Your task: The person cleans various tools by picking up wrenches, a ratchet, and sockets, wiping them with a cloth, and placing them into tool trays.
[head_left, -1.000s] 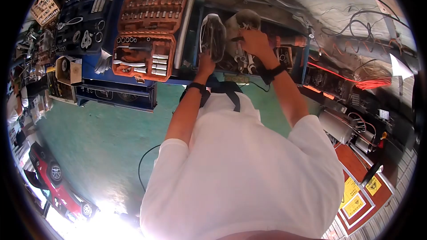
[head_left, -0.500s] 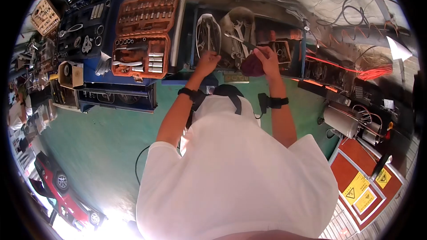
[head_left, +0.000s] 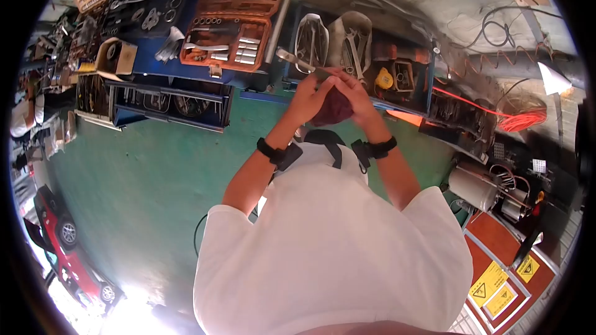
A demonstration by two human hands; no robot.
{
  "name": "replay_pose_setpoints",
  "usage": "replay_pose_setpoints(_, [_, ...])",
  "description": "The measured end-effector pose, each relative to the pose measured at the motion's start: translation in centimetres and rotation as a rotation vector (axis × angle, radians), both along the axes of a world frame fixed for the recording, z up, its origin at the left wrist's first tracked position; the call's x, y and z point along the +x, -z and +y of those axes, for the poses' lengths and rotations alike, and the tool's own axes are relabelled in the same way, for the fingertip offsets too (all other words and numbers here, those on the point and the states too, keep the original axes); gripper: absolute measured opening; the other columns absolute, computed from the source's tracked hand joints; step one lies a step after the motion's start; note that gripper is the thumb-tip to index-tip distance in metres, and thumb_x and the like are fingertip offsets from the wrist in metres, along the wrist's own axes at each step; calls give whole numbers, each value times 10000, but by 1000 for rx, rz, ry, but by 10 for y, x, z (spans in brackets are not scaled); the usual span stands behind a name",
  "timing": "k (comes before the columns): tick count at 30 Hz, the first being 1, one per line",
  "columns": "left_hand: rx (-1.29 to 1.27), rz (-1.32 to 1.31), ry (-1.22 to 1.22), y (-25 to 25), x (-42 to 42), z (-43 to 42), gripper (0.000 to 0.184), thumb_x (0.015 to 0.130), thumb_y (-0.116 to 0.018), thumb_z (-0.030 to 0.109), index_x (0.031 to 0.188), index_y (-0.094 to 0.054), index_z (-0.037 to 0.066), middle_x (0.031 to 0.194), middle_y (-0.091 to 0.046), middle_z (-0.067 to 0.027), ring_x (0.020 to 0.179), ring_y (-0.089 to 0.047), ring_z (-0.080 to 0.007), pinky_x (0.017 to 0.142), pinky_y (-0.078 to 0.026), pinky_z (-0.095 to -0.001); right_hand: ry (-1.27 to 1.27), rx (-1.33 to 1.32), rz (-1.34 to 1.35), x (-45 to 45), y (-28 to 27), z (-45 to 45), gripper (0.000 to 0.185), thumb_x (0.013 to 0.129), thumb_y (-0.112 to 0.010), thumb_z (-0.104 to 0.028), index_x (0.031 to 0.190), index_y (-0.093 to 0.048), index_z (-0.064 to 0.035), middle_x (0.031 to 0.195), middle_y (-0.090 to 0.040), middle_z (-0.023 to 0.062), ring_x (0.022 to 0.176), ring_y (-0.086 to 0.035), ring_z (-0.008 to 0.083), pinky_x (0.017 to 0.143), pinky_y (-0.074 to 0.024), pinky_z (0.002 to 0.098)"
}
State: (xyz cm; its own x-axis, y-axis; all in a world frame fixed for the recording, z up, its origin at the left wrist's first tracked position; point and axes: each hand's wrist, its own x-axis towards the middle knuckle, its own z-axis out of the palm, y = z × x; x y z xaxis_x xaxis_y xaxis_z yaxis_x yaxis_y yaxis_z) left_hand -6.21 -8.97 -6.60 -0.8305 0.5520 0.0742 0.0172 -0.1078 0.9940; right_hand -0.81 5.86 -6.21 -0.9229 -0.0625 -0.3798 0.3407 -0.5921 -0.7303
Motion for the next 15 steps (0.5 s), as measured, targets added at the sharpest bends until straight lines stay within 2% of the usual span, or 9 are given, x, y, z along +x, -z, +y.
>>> replay_pose_setpoints(1, [10, 10, -18, -1, 4, -9, 272, 1016, -489, 184, 1171, -566, -26, 1136, -646, -111, 1063, -603, -172, 934, -458, -301, -18, 10, 10, 2, 0, 0, 244, 955, -610, -212, 1104, -583, -21, 1049, -646, 55, 937, -619, 114, 840, -493, 256])
replay_pose_setpoints(3, [-11, -32, -211, -7, 15, -29, 196, 986, -527, 134, 1110, -568, -13, 1028, -701, -175, 897, -693, -223, 804, -521, -294, -149, 407, 11, 11, 0, -1, 226, 947, -615, -201, 1088, -594, -25, 1003, -658, 69, 938, -618, 121, 838, -487, 265])
replay_pose_setpoints(4, [47, -71, -273, -12, 19, -37, 176, 970, -547, 115, 1078, -553, -24, 930, -717, -136, 795, -712, -210, 722, -544, -281, -91, 433, -88, 17, -4, -1, 224, 929, -619, -219, 1069, -606, -44, 979, -668, 71, 939, -628, 145, 839, -490, 283])
replay_pose_setpoints(5, [49, -66, -290, -17, 23, -48, 176, 970, -547, 115, 1078, -553, -24, 930, -717, -136, 795, -712, -210, 722, -544, -281, -107, 436, -79, 22, -5, 2, 224, 929, -619, -219, 1069, -606, -44, 979, -668, 71, 939, -628, 145, 839, -490, 283])
replay_pose_setpoints(7, [-165, -121, -292, -51, 34, -73, 171, 968, -560, 98, 1081, -562, -32, 902, -698, -129, 775, -690, -153, 700, -540, -256, 157, 109, -183, 32, -3, 12, 243, 908, -615, -261, 1046, -618, -61, 1005, -670, 68, 944, -636, 171, 845, -497, 304])
replay_pose_setpoints(8, [-154, -73, -327, -63, 42, -79, 174, 958, -573, 101, 1073, -533, -23, 810, -697, -110, 712, -683, -139, 646, -526, -246, 211, 48, -160, 35, 0, 16, 281, 890, -588, -293, 1042, -624, -60, 1030, -671, 76, 966, -639, 202, 876, -501, 335])
replay_pose_setpoints(12, [-161, -135, -221, -80, 70, -97, 162, 950, -577, 92, 1047, -494, -8, 758, -682, -92, 651, -661, -128, 593, -506, -245, 182, -228, -63, 35, -81, -17, 335, 877, -540, -283, 1091, -624, -39, 1109, -662, 145, 1037, -626, 278, 972, -475, 411])
replay_pose_setpoints(14, [-151, -183, -97, -76, 87, -99, 351, 939, -597, 157, 1193, -471, -50, 696, -653, -92, 600, -640, -139, 587, -515, -276, 152, -321, -25, 33, -88, -31, 340, 874, -538, -277, 1092, -625, -31, 1120, -659, 152, 1045, -624, 286, 980, -470, 412])
replay_pose_setpoints(15, [-145, -185, -88, -78, 95, -99, 351, 939, -597, 157, 1193, -471, -50, 696, -653, -92, 600, -640, -139, 587, -515, -276, 107, -421, 7, 33, -91, -39, 345, 871, -537, -272, 1093, -627, -23, 1131, -656, 158, 1053, -621, 294, 988, -466, 413])
